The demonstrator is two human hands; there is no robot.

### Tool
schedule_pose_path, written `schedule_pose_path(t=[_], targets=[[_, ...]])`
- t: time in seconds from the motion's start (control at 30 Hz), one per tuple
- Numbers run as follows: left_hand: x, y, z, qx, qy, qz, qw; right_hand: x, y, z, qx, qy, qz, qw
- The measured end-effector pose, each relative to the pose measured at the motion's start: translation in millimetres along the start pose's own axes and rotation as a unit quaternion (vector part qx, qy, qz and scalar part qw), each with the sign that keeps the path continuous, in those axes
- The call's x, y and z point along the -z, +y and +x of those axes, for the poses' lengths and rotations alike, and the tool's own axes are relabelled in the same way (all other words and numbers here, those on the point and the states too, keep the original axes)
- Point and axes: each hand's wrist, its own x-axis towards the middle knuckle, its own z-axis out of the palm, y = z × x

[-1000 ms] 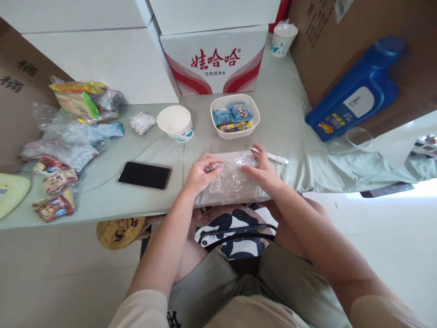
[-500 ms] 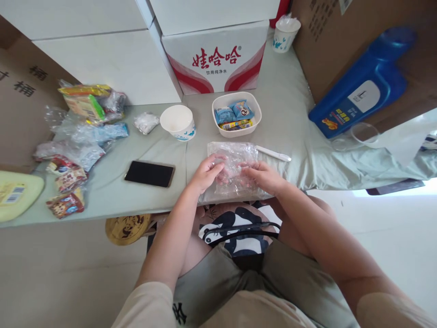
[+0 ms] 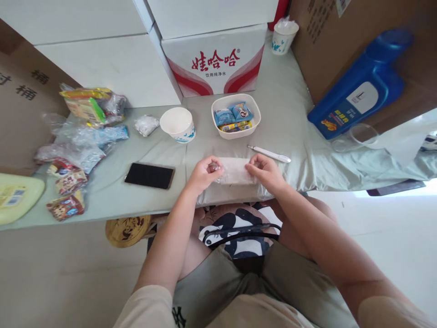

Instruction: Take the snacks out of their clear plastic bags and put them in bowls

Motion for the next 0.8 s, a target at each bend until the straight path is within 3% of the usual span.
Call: schedule_pose_path(t=[0.1, 0.17, 0.23, 0.33, 0.4, 0.47, 0.53, 0.6, 0.73, 0.8], targets=[[0.4, -11, 5, -0.056, 0.103, 0.109, 0.987, -2, 4, 3, 0.031, 0.071, 0.019, 0.997], [0.9, -15, 8, -0.121, 0.183, 0.157, 0.963, -2, 5, 4, 0.043, 0.096, 0.067, 0.992], [-0.7, -16, 7, -0.163, 0.216, 0.188, 0.944, -2, 3, 4, 0.056, 0.114, 0.06, 0.99], [-9.9, -14, -1, -0.164, 0.15, 0.184, 0.957, -6, -2, -4, 0.124, 0.091, -0.028, 0.988], [-19.3, -13, -8, -0.152, 0.088, 0.159, 0.971, -11, -4, -13, 0.164, 0.025, -0.057, 0.984], [-28.6, -13, -16, -0.136, 0.029, 0.131, 0.982, -18, -3, -22, 0.159, -0.044, -0.046, 0.985], [-35.6, -14, -23, -0.111, -0.022, 0.115, 0.987, -24, 0, -27, 0.13, -0.076, -0.032, 0.988], [-39.5, -15, -28, -0.09, -0.04, 0.113, 0.989, -26, 5, -28, 0.099, -0.047, -0.044, 0.993], [-40.4, -17, -33, -0.063, 0.011, 0.087, 0.994, -22, 10, -20, 0.089, 0.074, -0.071, 0.991], [-40.8, -17, -34, -0.048, 0.012, 0.034, 0.998, -17, 11, -17, 0.081, 0.038, -0.027, 0.996]])
